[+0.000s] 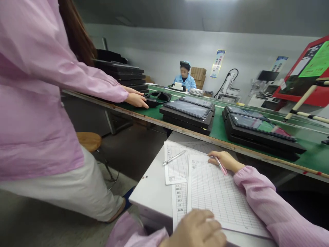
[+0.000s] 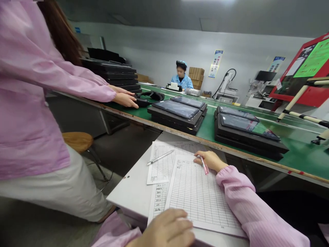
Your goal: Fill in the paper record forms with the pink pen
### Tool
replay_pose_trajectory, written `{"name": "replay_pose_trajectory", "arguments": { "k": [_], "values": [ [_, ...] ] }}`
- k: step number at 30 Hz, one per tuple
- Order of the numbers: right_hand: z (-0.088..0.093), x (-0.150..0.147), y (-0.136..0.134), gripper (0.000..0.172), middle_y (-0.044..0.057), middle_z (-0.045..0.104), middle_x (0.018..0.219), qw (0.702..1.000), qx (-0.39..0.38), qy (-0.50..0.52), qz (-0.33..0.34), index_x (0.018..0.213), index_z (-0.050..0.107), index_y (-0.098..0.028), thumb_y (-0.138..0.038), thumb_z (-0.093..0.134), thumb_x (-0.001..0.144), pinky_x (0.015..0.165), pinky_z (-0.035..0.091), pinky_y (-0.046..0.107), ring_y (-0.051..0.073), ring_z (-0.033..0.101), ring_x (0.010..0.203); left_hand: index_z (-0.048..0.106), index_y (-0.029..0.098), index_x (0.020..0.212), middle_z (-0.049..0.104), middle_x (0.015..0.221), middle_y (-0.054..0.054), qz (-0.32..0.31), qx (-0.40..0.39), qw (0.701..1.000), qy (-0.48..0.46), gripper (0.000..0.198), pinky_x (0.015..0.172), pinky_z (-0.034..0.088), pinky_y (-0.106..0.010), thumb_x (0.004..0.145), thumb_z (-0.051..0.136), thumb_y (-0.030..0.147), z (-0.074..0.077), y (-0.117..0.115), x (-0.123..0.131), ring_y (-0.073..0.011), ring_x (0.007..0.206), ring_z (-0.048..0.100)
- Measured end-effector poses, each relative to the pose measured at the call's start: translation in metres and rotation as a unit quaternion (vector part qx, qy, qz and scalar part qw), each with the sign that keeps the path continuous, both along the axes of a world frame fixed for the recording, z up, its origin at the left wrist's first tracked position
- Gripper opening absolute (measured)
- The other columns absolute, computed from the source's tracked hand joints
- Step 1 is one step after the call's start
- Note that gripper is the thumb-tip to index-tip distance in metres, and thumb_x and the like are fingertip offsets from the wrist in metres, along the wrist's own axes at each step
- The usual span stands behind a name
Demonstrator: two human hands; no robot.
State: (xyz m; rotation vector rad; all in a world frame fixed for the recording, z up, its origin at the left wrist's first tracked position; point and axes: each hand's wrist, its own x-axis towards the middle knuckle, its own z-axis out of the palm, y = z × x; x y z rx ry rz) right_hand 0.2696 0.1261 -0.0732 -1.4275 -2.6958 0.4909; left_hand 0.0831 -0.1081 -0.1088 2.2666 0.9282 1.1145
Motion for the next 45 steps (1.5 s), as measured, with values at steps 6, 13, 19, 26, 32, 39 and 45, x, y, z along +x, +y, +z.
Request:
{"name": "replay_pose_trajectory", "arguments": {
  "k": [6,13,19,26,32,39,45],
  "values": [
    [0.003,-0.014,0.0,0.039,0.003,0.066,0.079,0.999,0.022,0.011,-0.024,0.117,0.062,-0.022,-0.039,0.064,0.081,0.07,0.04,0.029,0.022,0.061,0.078,0.064,0.02,0.086,0.064,0.099,-0.002,0.226,0.213,0.938,0.155,0.03,0.074,0.061,-0.031,0.086,0.039,0.036,0.012,0.006,-0.03,-0.0166,0.096,0.058],
    [0.002,-0.03,0.007,0.047,0.007,0.066,0.09,0.997,0.013,0.068,-0.036,0.116,0.062,-0.02,-0.03,0.073,0.072,0.074,0.041,0.03,0.025,0.06,0.086,0.066,0.02,0.085,0.063,0.1,-0.004,0.217,0.235,0.933,0.163,0.03,0.074,0.06,-0.028,0.086,0.039,0.033,0.01,0.004,-0.032,-0.0169,0.099,0.057],
    [0.024,-0.025,-0.024,0.041,0.01,0.063,0.084,0.963,0.016,0.225,-0.146,0.118,0.055,-0.014,-0.04,0.041,0.09,0.068,0.043,0.032,0.021,0.058,0.073,0.067,0.02,0.084,0.064,0.094,-0.003,0.226,0.256,0.929,0.142,0.03,0.073,0.059,-0.027,0.085,0.041,0.033,0.003,0.006,-0.032,-0.0167,0.094,0.058],
    [0.045,-0.007,-0.113,0.021,0.003,0.059,0.07,0.855,-0.224,0.417,-0.211,0.092,0.053,-0.014,-0.032,0.047,0.084,0.047,0.037,0.022,0.01,0.048,0.05,0.067,0.019,0.083,0.064,0.093,-0.004,0.227,0.24,0.934,0.133,0.028,0.073,0.056,-0.027,0.085,0.043,0.032,-0.001,0.003,-0.032,-0.017,0.093,0.059],
    [0.033,-0.003,-0.153,0.031,0.002,0.053,0.065,0.811,-0.329,0.447,-0.186,0.077,0.059,-0.012,-0.043,0.06,0.081,0.045,0.028,0.02,0.006,0.039,0.049,0.068,0.019,0.084,0.064,0.094,-0.004,0.221,0.229,0.938,0.134,0.027,0.073,0.056,-0.028,0.085,0.043,0.031,0.002,0.002,-0.032,-0.0183,0.094,0.059],
    [0.024,-0.018,-0.163,0.022,0.001,0.054,0.062,0.881,-0.275,0.358,-0.141,0.071,0.061,-0.016,-0.036,0.057,0.081,0.054,0.037,0.023,0.012,0.046,0.058,0.067,0.017,0.085,0.063,0.094,-0.006,0.21,0.228,0.94,0.142,0.027,0.073,0.058,-0.028,0.082,0.045,0.032,0.009,0.003,-0.031,-0.0189,0.094,0.057],
    [0.016,-0.014,-0.165,0.027,0.003,0.058,0.069,0.901,-0.259,0.329,-0.114,0.073,0.062,-0.019,-0.043,0.055,0.084,0.06,0.041,0.025,0.015,0.052,0.065,0.064,0.014,0.081,0.061,0.087,-0.008,0.198,0.253,0.937,0.138,0.037,0.07,0.058,-0.028,0.085,0.036,0.038,0.013,0.01,-0.031,-0.0181,0.088,0.057]
  ]
}}
